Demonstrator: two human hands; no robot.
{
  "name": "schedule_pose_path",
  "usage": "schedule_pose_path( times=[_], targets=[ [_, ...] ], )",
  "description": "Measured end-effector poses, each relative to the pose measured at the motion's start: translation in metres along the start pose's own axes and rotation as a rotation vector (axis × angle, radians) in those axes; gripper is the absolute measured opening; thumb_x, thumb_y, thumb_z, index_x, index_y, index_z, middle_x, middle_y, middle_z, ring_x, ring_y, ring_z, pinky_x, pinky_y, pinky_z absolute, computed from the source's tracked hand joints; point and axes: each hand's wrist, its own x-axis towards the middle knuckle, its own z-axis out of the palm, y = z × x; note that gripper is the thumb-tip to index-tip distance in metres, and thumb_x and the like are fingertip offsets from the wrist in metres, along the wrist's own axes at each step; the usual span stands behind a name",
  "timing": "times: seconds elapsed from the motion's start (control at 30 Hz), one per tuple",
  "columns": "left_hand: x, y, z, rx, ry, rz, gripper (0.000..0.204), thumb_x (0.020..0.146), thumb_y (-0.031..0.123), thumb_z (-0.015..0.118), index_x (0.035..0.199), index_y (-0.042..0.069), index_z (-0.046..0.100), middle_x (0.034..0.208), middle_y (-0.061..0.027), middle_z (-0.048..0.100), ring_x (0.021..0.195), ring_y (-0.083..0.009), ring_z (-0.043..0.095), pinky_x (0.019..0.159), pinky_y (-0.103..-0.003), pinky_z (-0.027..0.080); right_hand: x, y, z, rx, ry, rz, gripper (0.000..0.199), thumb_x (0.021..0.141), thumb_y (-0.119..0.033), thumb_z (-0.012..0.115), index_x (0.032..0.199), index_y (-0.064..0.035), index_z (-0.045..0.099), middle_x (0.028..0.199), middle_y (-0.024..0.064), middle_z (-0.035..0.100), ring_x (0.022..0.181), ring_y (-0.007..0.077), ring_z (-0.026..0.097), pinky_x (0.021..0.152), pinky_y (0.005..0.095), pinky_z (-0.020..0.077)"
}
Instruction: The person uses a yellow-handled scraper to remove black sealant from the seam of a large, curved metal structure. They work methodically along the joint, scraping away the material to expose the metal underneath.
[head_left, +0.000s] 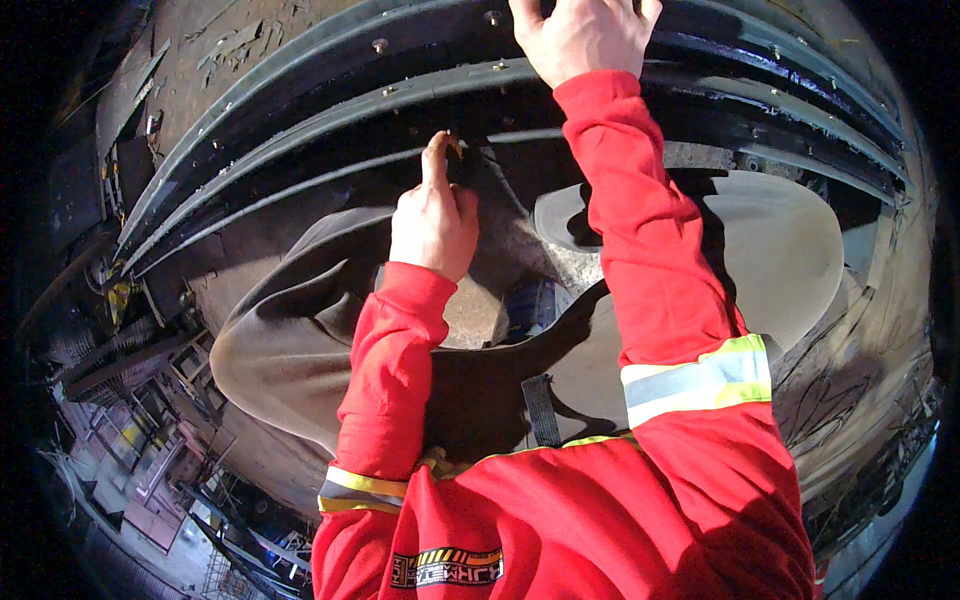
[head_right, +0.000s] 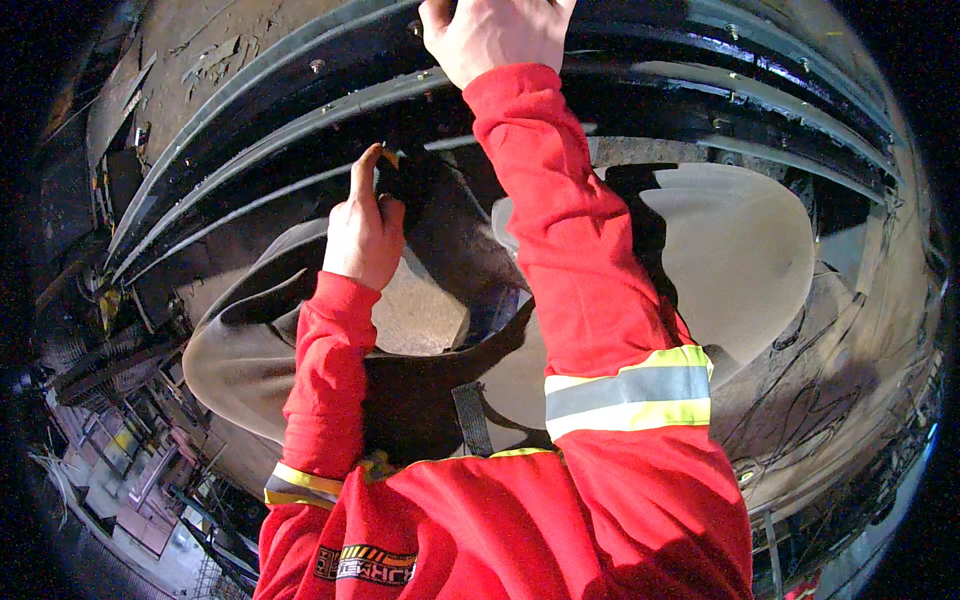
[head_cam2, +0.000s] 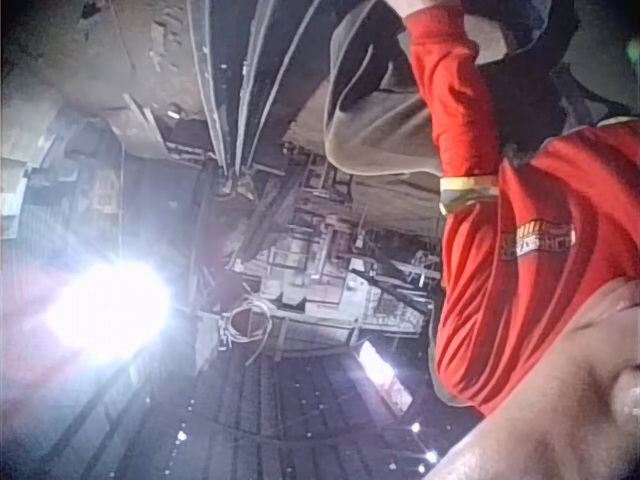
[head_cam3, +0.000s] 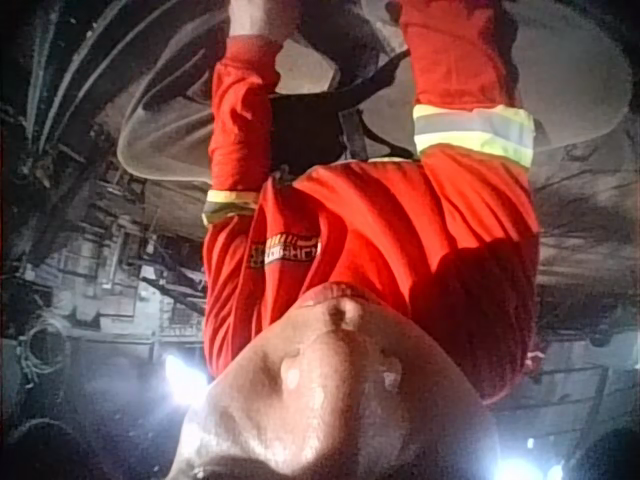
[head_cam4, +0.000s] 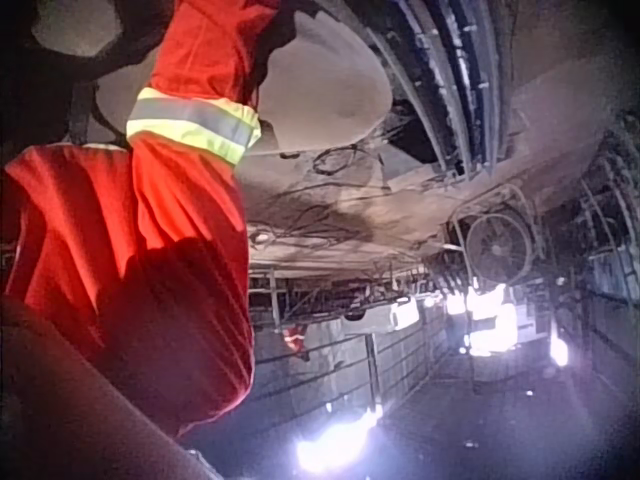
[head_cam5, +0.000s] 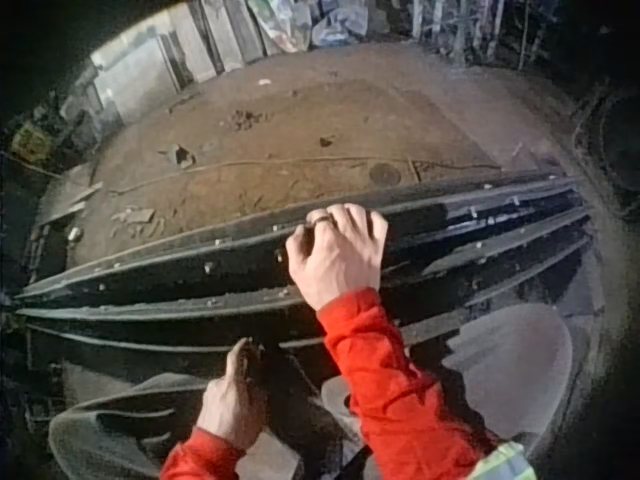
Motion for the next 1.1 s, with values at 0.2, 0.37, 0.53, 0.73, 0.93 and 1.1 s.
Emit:
schedule_pose_path(
  times=[0.2,0.37,0.53,0.73,0.93,1.1],
  targets=[
    [0.003,-0.004,-0.004,0.040,0.000,0.063,0.057,0.081,0.006,0.058,0.133,0.002,0.035,0.072,-0.0251,0.063,0.067,-0.0431,0.064,0.063,-0.049,0.053,0.001,0.000,0.000,-0.005,0.007,-0.013,0.015,0.073,-0.019,0.065,0.076,-0.0046,0.063,0.084,0.0090,0.062,0.091,0.0275,0.057,0.089,0.0434,0.0388],
    [-0.012,-0.001,-0.017,0.017,-0.108,-0.023,0.056,0.080,0.006,0.060,0.130,0.002,0.034,0.069,-0.0256,0.062,0.067,-0.0441,0.063,0.061,-0.050,0.053,-0.002,0.001,0.001,-0.015,0.008,-0.011,0.015,0.073,-0.020,0.065,0.076,-0.0049,0.064,0.084,0.0088,0.062,0.091,0.0273,0.057,0.089,0.0434,0.0388],
    [-0.019,-0.002,-0.010,-0.019,-0.071,0.008,0.054,0.080,0.005,0.059,0.128,0.003,0.035,0.065,-0.0249,0.061,0.064,-0.0445,0.062,0.059,-0.050,0.051,-0.003,0.000,0.002,-0.012,0.009,-0.005,0.015,0.074,-0.020,0.064,0.076,-0.0057,0.064,0.084,0.0082,0.062,0.092,0.0270,0.057,0.089,0.0435,0.0388],
    [-0.021,-0.009,-0.009,-0.048,-0.040,0.030,0.058,0.079,0.005,0.058,0.131,0.005,0.034,0.062,-0.0240,0.059,0.061,-0.0436,0.061,0.057,-0.050,0.050,0.000,0.000,-0.001,-0.017,0.014,-0.012,0.014,0.073,-0.020,0.065,0.075,-0.0060,0.064,0.085,0.0076,0.062,0.092,0.0269,0.057,0.089,0.0436,0.0388],
    [-0.028,-0.015,-0.005,-0.062,-0.055,-0.004,0.063,0.078,0.004,0.058,0.135,0.005,0.032,0.062,-0.0240,0.059,0.060,-0.0430,0.061,0.057,-0.050,0.050,-0.003,-0.001,0.004,-0.015,0.021,-0.006,0.015,0.073,-0.020,0.065,0.075,-0.0057,0.064,0.084,0.0080,0.063,0.092,0.0268,0.057,0.089,0.0428,0.0391],
    [-0.034,-0.013,0.008,-0.095,-0.015,-0.012,0.065,0.077,0.004,0.056,0.137,0.005,0.031,0.066,-0.0248,0.060,0.060,-0.0426,0.061,0.057,-0.049,0.051,-0.003,0.000,0.002,-0.041,0.014,-0.014,0.016,0.074,-0.021,0.065,0.075,-0.0052,0.064,0.084,0.0081,0.063,0.091,0.0268,0.057,0.089,0.0431,0.0390]
  ],
)
